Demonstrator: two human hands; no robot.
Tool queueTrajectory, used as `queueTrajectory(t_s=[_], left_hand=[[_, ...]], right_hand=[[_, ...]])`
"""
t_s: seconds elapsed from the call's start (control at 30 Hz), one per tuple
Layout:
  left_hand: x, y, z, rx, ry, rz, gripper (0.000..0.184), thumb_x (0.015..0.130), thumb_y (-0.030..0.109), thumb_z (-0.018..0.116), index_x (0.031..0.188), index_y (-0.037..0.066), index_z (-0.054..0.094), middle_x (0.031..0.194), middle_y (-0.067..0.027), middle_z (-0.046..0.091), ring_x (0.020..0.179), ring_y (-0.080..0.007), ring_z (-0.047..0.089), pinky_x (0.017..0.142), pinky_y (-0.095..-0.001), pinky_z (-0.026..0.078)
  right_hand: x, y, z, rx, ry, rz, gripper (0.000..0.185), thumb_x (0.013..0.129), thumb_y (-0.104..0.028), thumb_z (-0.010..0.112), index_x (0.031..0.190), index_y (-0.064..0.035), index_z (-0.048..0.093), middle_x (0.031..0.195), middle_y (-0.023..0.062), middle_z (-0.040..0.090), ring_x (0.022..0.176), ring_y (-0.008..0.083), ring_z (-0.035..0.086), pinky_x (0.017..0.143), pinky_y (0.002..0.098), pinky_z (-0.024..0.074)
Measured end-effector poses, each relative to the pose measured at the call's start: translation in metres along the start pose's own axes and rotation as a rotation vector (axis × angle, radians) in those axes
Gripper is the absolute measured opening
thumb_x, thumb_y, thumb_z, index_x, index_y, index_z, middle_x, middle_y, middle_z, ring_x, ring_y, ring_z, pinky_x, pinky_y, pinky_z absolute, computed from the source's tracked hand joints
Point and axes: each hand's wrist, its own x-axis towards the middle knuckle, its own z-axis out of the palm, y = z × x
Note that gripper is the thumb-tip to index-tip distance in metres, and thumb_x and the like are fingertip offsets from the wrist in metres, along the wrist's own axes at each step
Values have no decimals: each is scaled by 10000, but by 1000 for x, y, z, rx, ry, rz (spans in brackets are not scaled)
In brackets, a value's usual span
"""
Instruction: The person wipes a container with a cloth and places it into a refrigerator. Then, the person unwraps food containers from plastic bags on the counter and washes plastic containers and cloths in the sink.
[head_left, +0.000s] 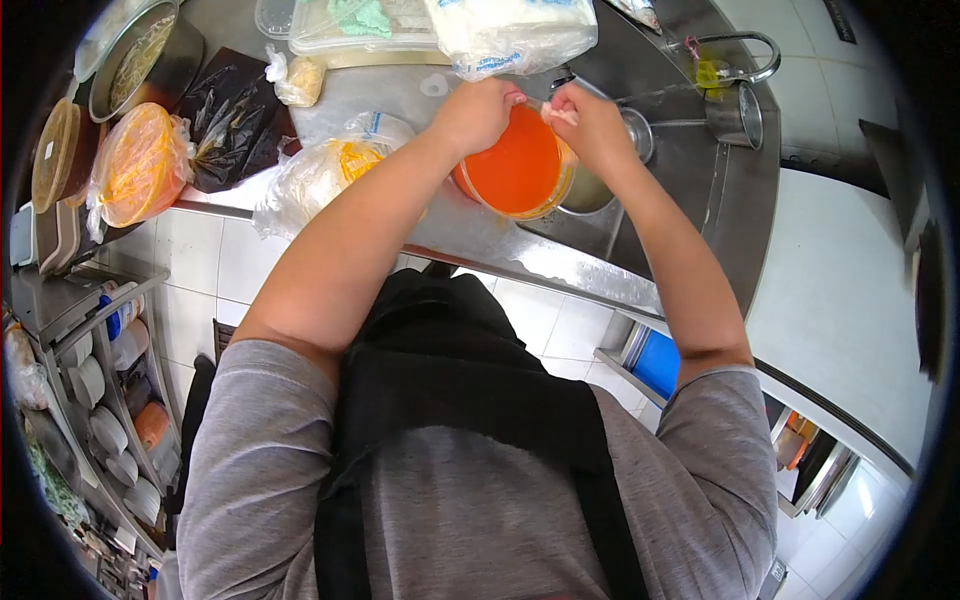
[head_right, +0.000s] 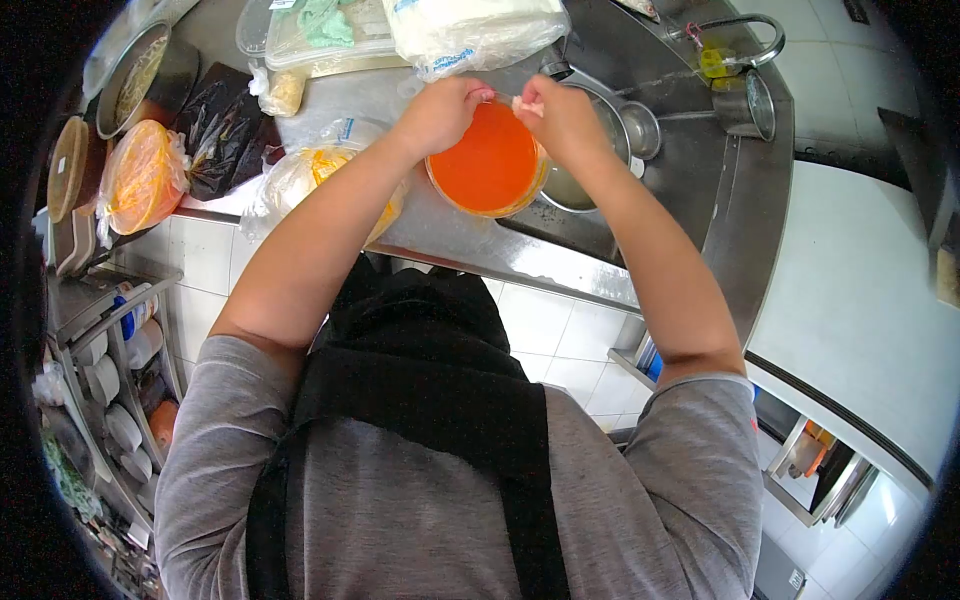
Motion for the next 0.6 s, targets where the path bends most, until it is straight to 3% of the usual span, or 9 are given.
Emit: queueTrajectory(t_s=[0.07,0.2,0.27,0.37,0.47,0.6], left_hand=[[-2,-2,3,-15,54,11,265,920,189,459,1002,29,653,923,-206,643,859,-358,617,777,-396,485],[-5,-2,6,-35,164,-2,251,912,196,493,944,18,666,838,-226,635,788,-387,614,731,-417,485],[-5,0,7,-29,167,-26,250,912,197,496,934,15,665,829,-234,630,785,-395,609,722,-423,482],[-4,-1,8,-26,174,-38,254,915,199,493,927,11,663,824,-245,623,787,-408,602,717,-433,477],[-8,2,7,-48,185,-27,258,912,202,479,942,21,661,848,-248,622,816,-413,598,750,-448,474],[-29,10,-6,23,156,-117,303,920,234,440,964,29,659,877,-257,617,851,-422,591,786,-460,467]], right_hand=[[-16,-3,2,-16,59,166,213,773,-170,662,907,-36,564,833,193,641,787,347,632,677,390,491],[-53,-8,16,-9,196,237,233,766,-182,674,883,-16,560,817,196,640,761,335,639,665,389,490],[-72,-16,27,121,276,444,238,762,-166,681,868,7,556,769,172,635,704,277,637,640,355,487],[-98,-19,52,312,378,583,240,755,-147,688,870,21,559,726,140,617,662,221,613,622,316,478],[-100,-19,62,430,474,621,239,750,-136,692,868,30,566,719,127,611,649,191,595,612,298,471],[-80,-6,45,316,417,546,217,758,-129,670,888,22,586,799,152,645,719,238,635,672,321,486]])
